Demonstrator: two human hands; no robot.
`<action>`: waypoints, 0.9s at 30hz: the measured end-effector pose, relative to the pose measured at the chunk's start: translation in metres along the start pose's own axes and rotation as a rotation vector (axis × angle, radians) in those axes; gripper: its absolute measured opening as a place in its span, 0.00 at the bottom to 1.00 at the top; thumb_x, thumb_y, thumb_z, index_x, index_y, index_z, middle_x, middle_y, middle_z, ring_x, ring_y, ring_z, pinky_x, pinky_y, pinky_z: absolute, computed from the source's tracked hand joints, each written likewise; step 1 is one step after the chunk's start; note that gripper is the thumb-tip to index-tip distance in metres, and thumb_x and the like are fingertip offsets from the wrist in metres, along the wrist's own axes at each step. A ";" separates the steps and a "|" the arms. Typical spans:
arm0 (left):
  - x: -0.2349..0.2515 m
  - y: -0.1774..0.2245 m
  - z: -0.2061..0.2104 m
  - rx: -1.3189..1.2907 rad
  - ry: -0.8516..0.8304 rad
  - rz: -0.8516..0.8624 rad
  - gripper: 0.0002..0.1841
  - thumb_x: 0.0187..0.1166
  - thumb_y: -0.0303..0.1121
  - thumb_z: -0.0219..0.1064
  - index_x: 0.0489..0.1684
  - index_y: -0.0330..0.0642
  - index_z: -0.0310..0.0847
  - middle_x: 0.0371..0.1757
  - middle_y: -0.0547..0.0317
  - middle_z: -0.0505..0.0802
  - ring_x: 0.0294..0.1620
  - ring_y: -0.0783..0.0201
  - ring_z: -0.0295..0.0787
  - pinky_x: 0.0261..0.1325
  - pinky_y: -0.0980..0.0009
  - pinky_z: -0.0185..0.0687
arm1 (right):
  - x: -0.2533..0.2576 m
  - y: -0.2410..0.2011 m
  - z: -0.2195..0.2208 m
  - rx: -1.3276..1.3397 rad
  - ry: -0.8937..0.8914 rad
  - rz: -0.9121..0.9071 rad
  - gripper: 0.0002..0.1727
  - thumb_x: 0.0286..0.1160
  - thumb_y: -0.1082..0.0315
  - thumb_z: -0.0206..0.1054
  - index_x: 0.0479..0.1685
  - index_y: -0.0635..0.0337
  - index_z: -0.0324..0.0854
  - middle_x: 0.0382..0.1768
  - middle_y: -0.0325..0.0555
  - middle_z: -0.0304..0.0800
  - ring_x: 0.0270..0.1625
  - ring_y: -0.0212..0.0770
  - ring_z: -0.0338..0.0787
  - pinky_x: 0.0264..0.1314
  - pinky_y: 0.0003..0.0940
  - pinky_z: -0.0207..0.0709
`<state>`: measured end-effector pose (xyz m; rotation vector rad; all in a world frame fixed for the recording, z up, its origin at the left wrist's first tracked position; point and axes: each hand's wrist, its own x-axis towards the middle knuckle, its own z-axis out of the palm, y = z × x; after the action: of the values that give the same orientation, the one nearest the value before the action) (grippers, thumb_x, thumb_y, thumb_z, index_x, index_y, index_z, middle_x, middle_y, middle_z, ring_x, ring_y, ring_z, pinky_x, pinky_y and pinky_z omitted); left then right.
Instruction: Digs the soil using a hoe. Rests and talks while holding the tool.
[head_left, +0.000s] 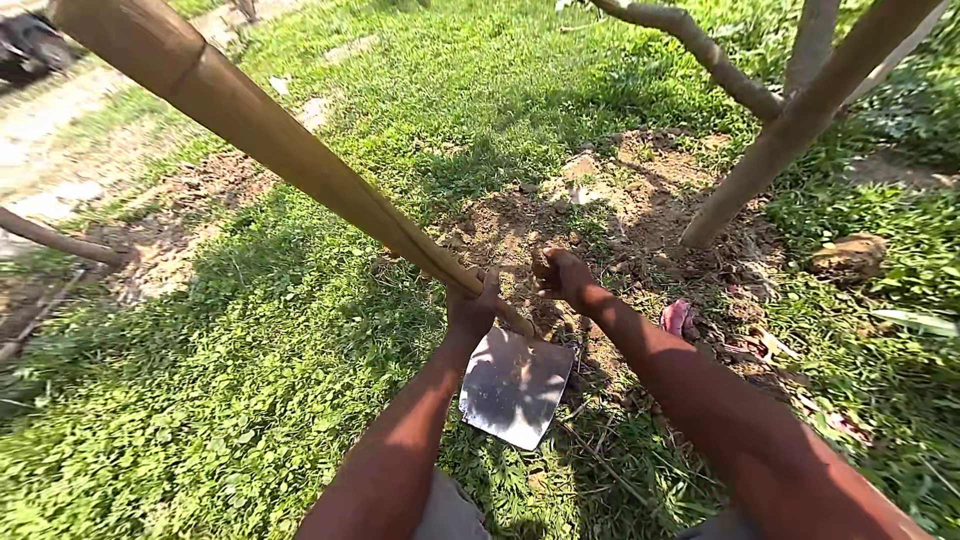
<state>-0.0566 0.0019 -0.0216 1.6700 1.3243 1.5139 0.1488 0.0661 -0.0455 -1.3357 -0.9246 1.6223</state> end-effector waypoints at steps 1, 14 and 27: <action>-0.001 -0.003 -0.003 -0.017 -0.003 -0.002 0.16 0.84 0.41 0.63 0.24 0.45 0.80 0.22 0.60 0.88 0.25 0.63 0.87 0.35 0.59 0.88 | 0.001 -0.005 0.003 0.076 0.067 -0.014 0.27 0.89 0.41 0.49 0.75 0.47 0.71 0.50 0.49 0.90 0.41 0.47 0.92 0.39 0.44 0.87; -0.003 -0.007 -0.036 0.247 0.077 -0.087 0.19 0.85 0.46 0.60 0.22 0.47 0.79 0.21 0.63 0.85 0.25 0.66 0.83 0.37 0.57 0.82 | -0.019 0.024 0.045 -0.392 -0.311 -0.085 0.27 0.90 0.46 0.55 0.83 0.45 0.69 0.55 0.57 0.89 0.39 0.50 0.92 0.40 0.49 0.87; -0.003 -0.007 -0.021 0.235 0.028 -0.065 0.19 0.85 0.49 0.60 0.26 0.47 0.82 0.23 0.63 0.86 0.26 0.65 0.84 0.37 0.57 0.83 | -0.020 0.033 0.042 -0.432 -0.173 -0.264 0.30 0.88 0.44 0.56 0.82 0.48 0.70 0.52 0.56 0.91 0.41 0.51 0.94 0.43 0.54 0.89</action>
<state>-0.0783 -0.0028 -0.0238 1.7326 1.6077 1.3938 0.1050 0.0329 -0.0603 -1.2949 -1.5549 1.3950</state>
